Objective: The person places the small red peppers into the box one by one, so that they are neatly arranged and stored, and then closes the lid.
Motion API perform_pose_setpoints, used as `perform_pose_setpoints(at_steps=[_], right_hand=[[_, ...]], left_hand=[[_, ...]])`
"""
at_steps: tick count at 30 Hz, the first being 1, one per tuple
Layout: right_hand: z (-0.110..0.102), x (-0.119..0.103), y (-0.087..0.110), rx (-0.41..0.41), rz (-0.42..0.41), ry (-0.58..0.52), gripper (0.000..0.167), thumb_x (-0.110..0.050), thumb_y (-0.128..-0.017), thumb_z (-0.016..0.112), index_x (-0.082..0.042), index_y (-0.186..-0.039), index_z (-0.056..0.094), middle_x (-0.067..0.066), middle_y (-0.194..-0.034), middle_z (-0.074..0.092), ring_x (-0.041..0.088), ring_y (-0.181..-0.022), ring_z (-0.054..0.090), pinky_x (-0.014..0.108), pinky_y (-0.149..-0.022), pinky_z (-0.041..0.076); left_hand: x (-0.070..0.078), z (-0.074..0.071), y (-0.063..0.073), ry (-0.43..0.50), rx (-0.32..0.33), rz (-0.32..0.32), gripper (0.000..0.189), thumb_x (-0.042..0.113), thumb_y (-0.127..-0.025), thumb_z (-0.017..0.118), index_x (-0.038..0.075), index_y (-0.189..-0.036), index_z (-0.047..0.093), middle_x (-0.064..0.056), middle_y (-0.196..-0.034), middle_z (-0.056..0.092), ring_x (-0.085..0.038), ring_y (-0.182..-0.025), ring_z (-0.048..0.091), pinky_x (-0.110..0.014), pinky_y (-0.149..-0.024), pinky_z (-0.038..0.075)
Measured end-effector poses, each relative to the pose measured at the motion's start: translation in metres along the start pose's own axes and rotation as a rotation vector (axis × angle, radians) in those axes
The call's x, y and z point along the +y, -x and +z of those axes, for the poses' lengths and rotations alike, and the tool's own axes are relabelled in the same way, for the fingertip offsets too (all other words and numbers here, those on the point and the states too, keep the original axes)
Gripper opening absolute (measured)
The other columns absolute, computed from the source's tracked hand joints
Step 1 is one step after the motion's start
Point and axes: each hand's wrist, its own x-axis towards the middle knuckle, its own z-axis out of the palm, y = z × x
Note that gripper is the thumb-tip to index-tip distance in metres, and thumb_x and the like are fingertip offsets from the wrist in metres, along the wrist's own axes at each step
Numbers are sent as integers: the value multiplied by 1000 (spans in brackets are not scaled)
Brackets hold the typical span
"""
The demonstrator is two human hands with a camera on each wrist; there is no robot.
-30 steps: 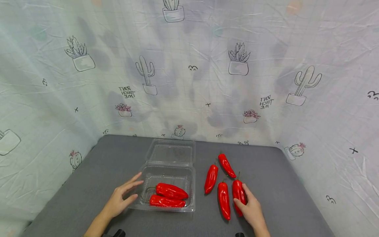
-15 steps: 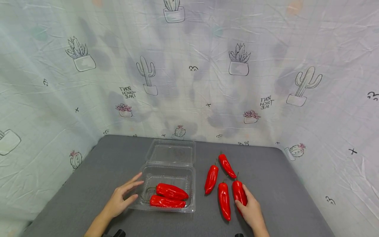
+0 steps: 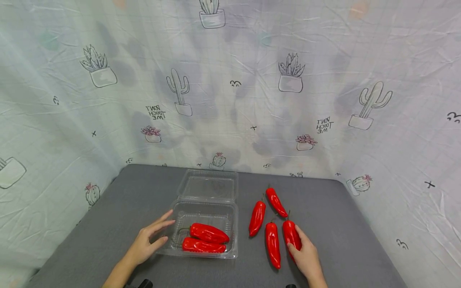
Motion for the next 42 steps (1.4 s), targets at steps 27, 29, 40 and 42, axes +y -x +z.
perform_pose_setpoints(at_steps=[27,29,40,42], right_hand=[[-2,-1,1,45,21,-6,58,-11,-88,56,2,-141,38,31,-135,47,43,-116,50,56,-94,44],[-3,-1,2,60,12,-6,57,-11,-88,56,2,-141,40,31,-133,49,42,-114,52,55,-92,45],[-3,-4,3,112,11,-50,55,-9,-87,57,2,-139,42,32,-132,50,42,-115,52,54,-93,46],[-3,-4,3,119,7,-56,54,-9,-88,57,3,-139,42,31,-132,50,42,-115,52,54,-94,46]], left_hand=[[3,-1,-1,5,0,-3,41,1,-84,65,1,-125,59,-21,-144,44,-8,-134,39,-25,-97,47],[4,-1,-1,8,-1,-6,41,2,-84,65,1,-125,59,-21,-144,44,-8,-134,39,-24,-97,46],[2,-1,-1,13,-2,-11,41,1,-84,66,1,-125,59,-21,-144,43,-8,-134,39,-25,-97,47],[2,0,0,13,-1,-16,41,2,-84,66,1,-125,59,-21,-144,43,-8,-134,39,-25,-97,47]])
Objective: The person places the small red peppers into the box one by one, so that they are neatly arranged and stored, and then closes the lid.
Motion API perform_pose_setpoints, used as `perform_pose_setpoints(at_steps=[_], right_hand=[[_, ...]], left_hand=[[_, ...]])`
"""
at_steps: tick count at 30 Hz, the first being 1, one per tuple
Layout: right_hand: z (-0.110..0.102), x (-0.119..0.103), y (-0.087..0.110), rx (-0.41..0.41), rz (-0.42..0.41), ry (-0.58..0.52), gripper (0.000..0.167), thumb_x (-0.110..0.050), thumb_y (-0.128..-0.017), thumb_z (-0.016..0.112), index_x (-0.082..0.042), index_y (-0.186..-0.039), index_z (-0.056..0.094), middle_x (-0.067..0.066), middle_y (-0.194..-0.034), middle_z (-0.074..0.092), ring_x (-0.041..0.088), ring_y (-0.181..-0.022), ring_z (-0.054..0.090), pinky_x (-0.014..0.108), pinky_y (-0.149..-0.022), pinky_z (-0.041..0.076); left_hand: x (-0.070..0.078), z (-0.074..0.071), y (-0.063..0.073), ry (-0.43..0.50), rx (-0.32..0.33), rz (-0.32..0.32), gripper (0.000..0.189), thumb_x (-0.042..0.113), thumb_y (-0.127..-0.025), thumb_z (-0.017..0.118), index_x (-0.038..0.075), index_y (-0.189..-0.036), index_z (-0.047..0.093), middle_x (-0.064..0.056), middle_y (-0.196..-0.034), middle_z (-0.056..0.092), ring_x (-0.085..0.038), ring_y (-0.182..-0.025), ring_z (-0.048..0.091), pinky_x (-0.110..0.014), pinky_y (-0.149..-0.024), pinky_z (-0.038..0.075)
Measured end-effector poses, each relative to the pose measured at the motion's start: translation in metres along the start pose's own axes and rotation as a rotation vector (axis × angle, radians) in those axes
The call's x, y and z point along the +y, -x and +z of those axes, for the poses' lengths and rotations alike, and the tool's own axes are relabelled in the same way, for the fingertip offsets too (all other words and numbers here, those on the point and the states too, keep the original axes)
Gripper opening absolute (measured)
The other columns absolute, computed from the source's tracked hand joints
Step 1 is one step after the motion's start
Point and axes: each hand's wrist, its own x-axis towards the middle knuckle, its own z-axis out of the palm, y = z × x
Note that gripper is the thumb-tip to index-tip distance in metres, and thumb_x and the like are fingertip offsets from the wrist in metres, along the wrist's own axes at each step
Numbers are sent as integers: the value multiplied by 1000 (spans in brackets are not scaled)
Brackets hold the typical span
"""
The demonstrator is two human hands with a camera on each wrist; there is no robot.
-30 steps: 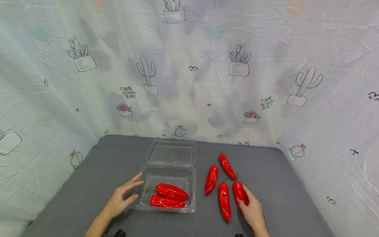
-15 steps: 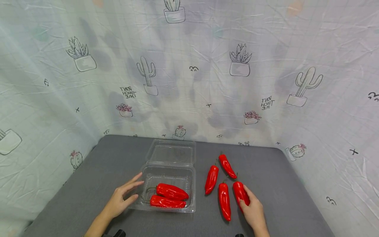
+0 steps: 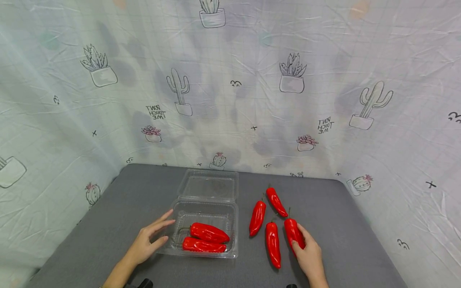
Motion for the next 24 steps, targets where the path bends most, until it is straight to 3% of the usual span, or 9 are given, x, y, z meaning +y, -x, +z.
perform_pose_setpoints(at_steps=[7,15,20,24], right_hand=[[1,0,1,47,-28,-13,52,-7,-87,59,2,-136,45,30,-129,53,41,-112,55,51,-90,50],[3,-1,2,126,-79,-6,50,-5,-84,63,1,-132,52,26,-123,60,34,-108,59,22,-77,51],[2,-5,3,86,-44,-38,51,-5,-86,62,2,-135,48,28,-128,55,37,-112,57,37,-85,54],[4,-8,3,68,-35,-57,52,-4,-87,61,3,-136,45,29,-132,52,39,-117,54,50,-93,48]], left_hand=[[1,-1,0,-7,-9,0,42,1,-84,66,0,-125,59,-22,-144,43,-8,-133,40,-28,-96,49],[1,-2,-1,-8,-10,4,43,2,-84,66,2,-126,59,-21,-145,42,-9,-134,40,-26,-97,47],[0,-1,0,-12,-3,12,43,1,-84,66,3,-126,59,-21,-144,43,-9,-133,40,-26,-97,48],[0,0,0,-13,0,12,43,1,-83,66,3,-126,59,-21,-144,43,-9,-134,40,-27,-96,48]])
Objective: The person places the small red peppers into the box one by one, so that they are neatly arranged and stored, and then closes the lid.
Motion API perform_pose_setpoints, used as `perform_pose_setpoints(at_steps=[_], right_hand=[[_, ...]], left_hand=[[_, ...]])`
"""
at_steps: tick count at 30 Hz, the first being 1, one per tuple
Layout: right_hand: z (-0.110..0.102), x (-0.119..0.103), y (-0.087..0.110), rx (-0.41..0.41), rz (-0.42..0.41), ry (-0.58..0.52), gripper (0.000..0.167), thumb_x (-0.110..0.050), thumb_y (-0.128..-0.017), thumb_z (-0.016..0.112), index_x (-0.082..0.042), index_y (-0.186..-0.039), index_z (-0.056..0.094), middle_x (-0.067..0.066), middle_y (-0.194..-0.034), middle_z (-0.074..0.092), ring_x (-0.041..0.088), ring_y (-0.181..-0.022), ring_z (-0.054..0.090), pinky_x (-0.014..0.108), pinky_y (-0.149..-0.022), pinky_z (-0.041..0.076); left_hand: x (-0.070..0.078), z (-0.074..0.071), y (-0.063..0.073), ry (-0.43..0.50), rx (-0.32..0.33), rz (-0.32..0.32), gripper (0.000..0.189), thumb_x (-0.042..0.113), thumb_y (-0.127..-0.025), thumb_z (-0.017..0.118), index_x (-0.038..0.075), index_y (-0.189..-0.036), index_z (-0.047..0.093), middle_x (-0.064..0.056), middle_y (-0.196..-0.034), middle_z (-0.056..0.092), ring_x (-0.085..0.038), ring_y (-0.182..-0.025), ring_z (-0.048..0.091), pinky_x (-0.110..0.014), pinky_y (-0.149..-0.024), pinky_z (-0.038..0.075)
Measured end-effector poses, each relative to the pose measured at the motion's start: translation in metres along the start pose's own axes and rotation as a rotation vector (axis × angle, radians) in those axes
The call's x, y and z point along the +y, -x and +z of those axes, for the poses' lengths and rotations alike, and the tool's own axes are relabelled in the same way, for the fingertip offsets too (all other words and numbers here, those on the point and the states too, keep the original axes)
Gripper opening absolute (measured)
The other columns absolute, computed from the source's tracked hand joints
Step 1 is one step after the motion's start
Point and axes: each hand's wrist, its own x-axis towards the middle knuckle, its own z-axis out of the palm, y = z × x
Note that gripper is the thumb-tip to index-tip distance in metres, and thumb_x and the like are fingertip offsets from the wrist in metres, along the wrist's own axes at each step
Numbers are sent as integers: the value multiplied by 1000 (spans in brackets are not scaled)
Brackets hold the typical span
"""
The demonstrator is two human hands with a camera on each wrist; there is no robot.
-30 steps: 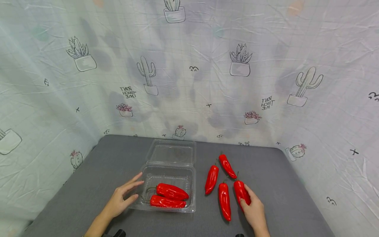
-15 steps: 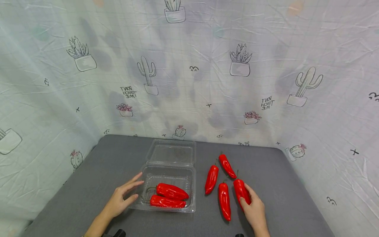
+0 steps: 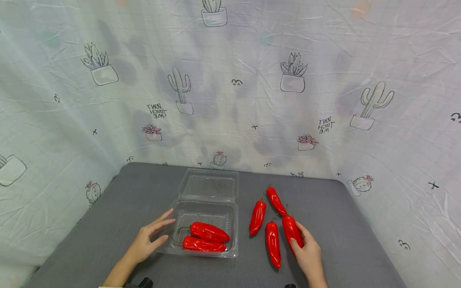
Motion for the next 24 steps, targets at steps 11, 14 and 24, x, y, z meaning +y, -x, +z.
perform_pose_setpoints(at_steps=[11,14,24], right_hand=[[3,-5,3,51,-108,-35,50,-3,-84,66,1,-132,52,25,-127,58,14,-106,61,0,-72,41],[4,-8,5,56,-153,-97,50,-4,-83,69,2,-130,53,27,-125,58,-12,-99,52,-4,-72,38],[10,-16,8,0,-196,-248,49,-5,-84,69,3,-130,52,27,-126,57,-20,-96,47,2,-72,46]], left_hand=[[0,-1,0,-6,-6,-2,42,1,-83,66,1,-125,59,-21,-144,43,-10,-134,40,-29,-95,50],[0,0,0,-5,-7,-10,42,3,-84,66,1,-125,59,-20,-145,43,-9,-134,39,-30,-96,50],[-1,0,0,-8,-1,16,42,1,-83,66,0,-125,59,-21,-144,43,-10,-134,40,-24,-97,47]])
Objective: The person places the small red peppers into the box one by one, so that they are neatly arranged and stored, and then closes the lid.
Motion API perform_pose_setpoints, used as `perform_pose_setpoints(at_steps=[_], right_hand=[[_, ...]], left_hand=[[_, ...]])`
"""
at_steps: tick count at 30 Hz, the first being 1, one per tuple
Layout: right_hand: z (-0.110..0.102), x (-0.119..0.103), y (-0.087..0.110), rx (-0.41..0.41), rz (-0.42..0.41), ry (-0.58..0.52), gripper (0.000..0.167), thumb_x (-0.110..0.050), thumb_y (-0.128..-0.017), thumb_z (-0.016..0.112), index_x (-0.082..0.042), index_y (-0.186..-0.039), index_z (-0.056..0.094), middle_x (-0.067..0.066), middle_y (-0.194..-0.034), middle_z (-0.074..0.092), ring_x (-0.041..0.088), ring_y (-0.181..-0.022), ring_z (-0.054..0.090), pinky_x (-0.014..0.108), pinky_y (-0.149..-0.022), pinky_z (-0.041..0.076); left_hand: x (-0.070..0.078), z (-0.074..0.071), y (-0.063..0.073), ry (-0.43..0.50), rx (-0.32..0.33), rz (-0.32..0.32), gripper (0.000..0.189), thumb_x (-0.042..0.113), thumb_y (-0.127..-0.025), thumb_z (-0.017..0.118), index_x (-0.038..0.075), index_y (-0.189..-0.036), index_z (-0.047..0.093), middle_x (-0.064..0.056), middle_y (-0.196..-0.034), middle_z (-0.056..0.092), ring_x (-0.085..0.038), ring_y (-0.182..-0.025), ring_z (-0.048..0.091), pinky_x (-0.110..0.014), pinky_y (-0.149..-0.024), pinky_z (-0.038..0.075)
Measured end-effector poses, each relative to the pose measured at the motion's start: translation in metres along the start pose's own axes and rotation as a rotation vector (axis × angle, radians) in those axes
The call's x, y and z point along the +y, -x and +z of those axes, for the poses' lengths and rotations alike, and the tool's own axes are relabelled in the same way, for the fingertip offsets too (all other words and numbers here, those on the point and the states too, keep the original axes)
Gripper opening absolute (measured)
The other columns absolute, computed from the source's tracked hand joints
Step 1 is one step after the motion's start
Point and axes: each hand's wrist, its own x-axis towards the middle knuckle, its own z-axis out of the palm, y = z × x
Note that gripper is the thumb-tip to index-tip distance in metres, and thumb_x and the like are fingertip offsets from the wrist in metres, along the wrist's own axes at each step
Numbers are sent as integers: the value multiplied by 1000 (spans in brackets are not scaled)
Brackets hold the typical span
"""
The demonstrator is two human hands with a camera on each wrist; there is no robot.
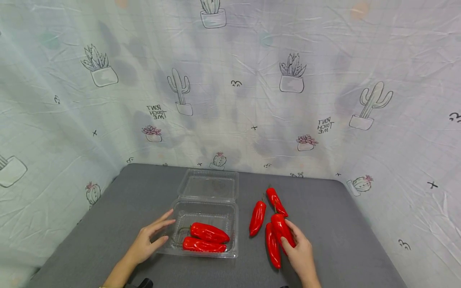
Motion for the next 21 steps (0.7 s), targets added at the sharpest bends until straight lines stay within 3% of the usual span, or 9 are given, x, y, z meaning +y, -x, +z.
perform_pose_setpoints(at_steps=[6,13,21], right_hand=[[9,-4,2,-7,-79,-26,48,1,-82,69,2,-127,56,24,-123,60,-14,-98,53,4,-75,47],[23,-15,1,-47,-66,20,48,2,-80,69,-4,-127,58,17,-122,63,6,-96,60,15,-73,53],[38,-19,-4,-33,-165,21,50,6,-76,71,-5,-124,61,14,-115,67,4,-95,61,15,-74,52]], left_hand=[[0,0,1,1,-12,-10,43,0,-83,66,0,-126,58,-21,-146,41,-9,-134,39,-31,-94,51],[1,0,0,24,-17,-13,43,0,-84,64,-1,-126,57,-22,-146,41,-8,-134,38,-28,-96,49],[3,-1,0,23,-14,-16,43,0,-84,65,-1,-126,57,-21,-146,40,-9,-134,38,-26,-97,47]])
